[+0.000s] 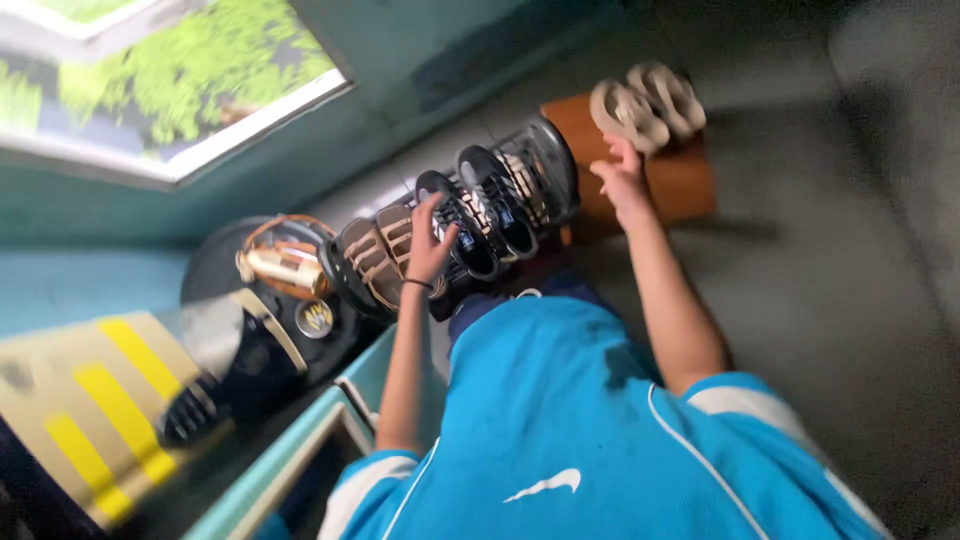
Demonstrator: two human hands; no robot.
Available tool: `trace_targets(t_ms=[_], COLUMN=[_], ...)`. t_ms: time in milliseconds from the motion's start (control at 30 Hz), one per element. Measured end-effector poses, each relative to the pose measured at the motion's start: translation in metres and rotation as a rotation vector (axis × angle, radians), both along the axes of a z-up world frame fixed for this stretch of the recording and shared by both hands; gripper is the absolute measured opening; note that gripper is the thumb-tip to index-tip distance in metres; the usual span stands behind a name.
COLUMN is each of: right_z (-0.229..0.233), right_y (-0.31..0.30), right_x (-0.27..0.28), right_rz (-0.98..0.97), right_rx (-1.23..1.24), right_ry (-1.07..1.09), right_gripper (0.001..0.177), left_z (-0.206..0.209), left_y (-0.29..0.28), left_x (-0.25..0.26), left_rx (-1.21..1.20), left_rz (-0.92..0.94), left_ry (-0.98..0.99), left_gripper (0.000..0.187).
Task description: Organize various shoes and sandals on a small wooden bench and in a nearby black basket.
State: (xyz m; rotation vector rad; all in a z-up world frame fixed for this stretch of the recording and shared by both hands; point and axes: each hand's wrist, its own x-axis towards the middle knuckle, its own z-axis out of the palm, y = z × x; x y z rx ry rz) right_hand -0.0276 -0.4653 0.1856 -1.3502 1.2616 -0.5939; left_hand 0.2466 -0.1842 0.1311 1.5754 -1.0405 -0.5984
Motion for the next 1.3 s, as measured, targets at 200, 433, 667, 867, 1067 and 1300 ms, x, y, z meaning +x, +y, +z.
trace_targets(t_ms=[200, 433, 667, 867, 1067, 1300], right_z=[-0.070, 0.049, 0.018, -0.015, -0.223, -0.404], right_y=[0.010, 0.039, -0.056, -0.142, -0.261, -0.367], right_x=[-0.090, -0.063, -0.114, -0.129, -0.170, -0.215], right_rz=[0.053, 0.499, -0.069, 0.649, 0.177, 0.423], right_rx=[-0.612, 0.452, -0.023, 0.677, 0.548, 0.355], right_ry=[0.257, -0.227, -0.650, -0.163, 0.098, 0.336], right_gripper=[0.056, 0.051, 0.062, 0.054, 0.031, 0.030], left_z=[-0.042, -0.096, -0.096, -0.055, 0.006, 0.053], left_y=[-0.032, -0.061, -0.064, -0.084, -0.107, -0.132], left_x=[-0.057, -0.091, -0.092, -0.110, -0.198, -0.339], left_rx=[0.127, 0.250, 0.337, 0.347, 0.339, 0.497], left_rz=[-0.312, -0.325, -0.283, -0.047, 0.454, 0.498], left_ry=[-0.027, -0.385, -0.443, -0.416, -0.452, -0.367], left_gripper=[0.043, 0.071, 0.075, 0.058, 0.036, 0.028])
